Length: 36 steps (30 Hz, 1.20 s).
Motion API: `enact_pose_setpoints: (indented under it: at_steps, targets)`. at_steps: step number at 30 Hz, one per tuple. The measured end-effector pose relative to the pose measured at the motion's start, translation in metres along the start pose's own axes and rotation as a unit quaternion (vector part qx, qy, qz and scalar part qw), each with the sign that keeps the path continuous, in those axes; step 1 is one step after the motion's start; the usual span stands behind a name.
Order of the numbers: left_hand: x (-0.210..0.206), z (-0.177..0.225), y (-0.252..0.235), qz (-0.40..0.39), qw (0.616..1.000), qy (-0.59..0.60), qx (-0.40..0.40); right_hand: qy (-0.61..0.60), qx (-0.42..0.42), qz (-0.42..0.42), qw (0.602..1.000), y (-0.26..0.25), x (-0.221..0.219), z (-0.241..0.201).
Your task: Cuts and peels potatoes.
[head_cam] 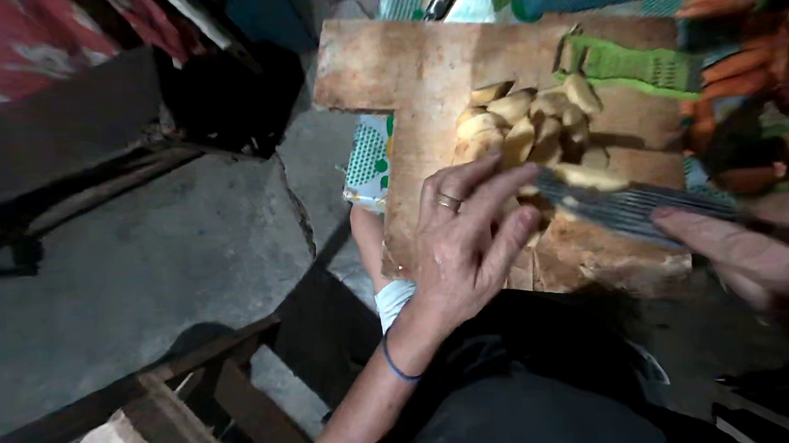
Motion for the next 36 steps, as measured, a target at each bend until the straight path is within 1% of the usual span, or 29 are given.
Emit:
enact_pose_setpoints:
  at_steps: [2, 3, 4, 5, 8, 10, 12, 13, 14, 15, 16, 17, 18, 19, 20, 21, 23, 24, 25, 26, 28, 29, 30, 33, 36]
  targets:
    - [-0.022, 0.017, -0.005, -0.141, 0.989, -0.011, -0.034, 0.032, 0.05, 0.043, 0.997, 0.009, -0.004, -0.006]
    - [-0.034, 0.02, -0.005, -0.196, 0.979, -0.023, -0.044, 0.05, 0.069, 0.067, 0.994, 0.013, -0.005, -0.009]
    - [-0.044, 0.018, -0.004, -0.237, 0.97, -0.043, -0.045, 0.061, 0.077, 0.091, 0.991, 0.018, -0.006, -0.01]
    - [-0.049, 0.013, -0.004, -0.258, 0.963, -0.066, -0.042, 0.065, 0.079, 0.112, 0.988, 0.022, -0.004, -0.009]
    - [-0.048, -0.008, -0.007, -0.265, 0.952, -0.15, -0.025, 0.044, 0.065, 0.147, 0.986, 0.038, 0.004, 0.003]
    - [-0.043, -0.013, -0.012, -0.248, 0.953, -0.176, -0.021, 0.005, 0.025, 0.182, 0.983, 0.056, 0.01, 0.026]
    - [-0.049, -0.007, -0.024, -0.221, 0.96, -0.167, -0.032, -0.064, -0.057, 0.243, 0.966, 0.085, 0.018, 0.066]
    - [-0.058, -0.001, -0.032, -0.21, 0.964, -0.16, -0.045, -0.107, -0.111, 0.281, 0.947, 0.104, 0.018, 0.091]
    - [-0.071, 0.008, -0.042, -0.204, 0.965, -0.152, -0.06, -0.159, -0.169, 0.316, 0.92, 0.124, 0.016, 0.118]
    - [-0.09, 0.017, -0.051, -0.212, 0.964, -0.146, -0.07, -0.229, -0.238, 0.35, 0.877, 0.147, 0.009, 0.147]
    - [-0.113, 0.028, -0.06, -0.225, 0.96, -0.139, -0.087, -0.303, -0.317, 0.391, 0.809, 0.171, -0.005, 0.177]
    - [-0.142, 0.04, -0.068, -0.246, 0.954, -0.13, -0.113, -0.379, -0.388, 0.433, 0.72, 0.194, -0.023, 0.206]
    - [-0.175, 0.053, -0.074, -0.271, 0.944, -0.117, -0.145, -0.46, -0.438, 0.474, 0.609, 0.212, -0.045, 0.231]
    - [-0.211, 0.065, -0.08, -0.299, 0.933, -0.105, -0.171, -0.526, -0.455, 0.509, 0.508, 0.225, -0.066, 0.253]
    - [-0.248, 0.075, -0.084, -0.329, 0.921, -0.094, -0.186, -0.59, -0.429, 0.53, 0.432, 0.23, -0.083, 0.271]
    - [-0.286, 0.084, -0.089, -0.359, 0.909, -0.092, -0.189, -0.656, -0.366, 0.543, 0.376, 0.233, -0.097, 0.286]
    - [-0.361, 0.099, -0.098, -0.394, 0.89, -0.106, -0.202, -0.755, -0.193, 0.547, 0.306, 0.238, -0.114, 0.306]
    - [-0.395, 0.105, -0.102, -0.404, 0.885, -0.108, -0.205, -0.779, -0.146, 0.556, 0.248, 0.24, -0.119, 0.311]
    - [-0.428, 0.111, -0.108, -0.41, 0.882, -0.116, -0.201, -0.777, -0.155, 0.568, 0.221, 0.24, -0.12, 0.313]
    - [-0.46, 0.114, -0.115, -0.415, 0.88, -0.129, -0.192, -0.758, -0.199, 0.575, 0.232, 0.24, -0.119, 0.313]
    - [-0.513, 0.119, -0.125, -0.415, 0.88, -0.154, -0.171, -0.708, -0.322, 0.565, 0.274, 0.239, -0.123, 0.314]
    - [-0.535, 0.119, -0.13, -0.41, 0.882, -0.169, -0.16, -0.691, -0.364, 0.56, 0.277, 0.238, -0.125, 0.314]
    - [-0.553, 0.118, -0.133, -0.408, 0.883, -0.177, -0.15, -0.683, -0.382, 0.561, 0.271, 0.237, -0.126, 0.314]
    - [-0.587, 0.11, -0.137, -0.421, 0.886, -0.146, -0.129, -0.689, -0.363, 0.571, 0.261, 0.235, -0.125, 0.315]
    - [-0.583, 0.103, -0.138, -0.412, 0.9, -0.09, -0.114, -0.659, -0.391, 0.581, 0.273, 0.237, -0.124, 0.313]
Point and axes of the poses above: each hand's wrist, its own y-axis away from the middle knuckle, its own x-axis out of the back of the hand, z = x × y, the point moved 9 cm from there along -y, towards the middle knuckle, and after that the axes turned 4 degrees about z, right-handed, at the moved point
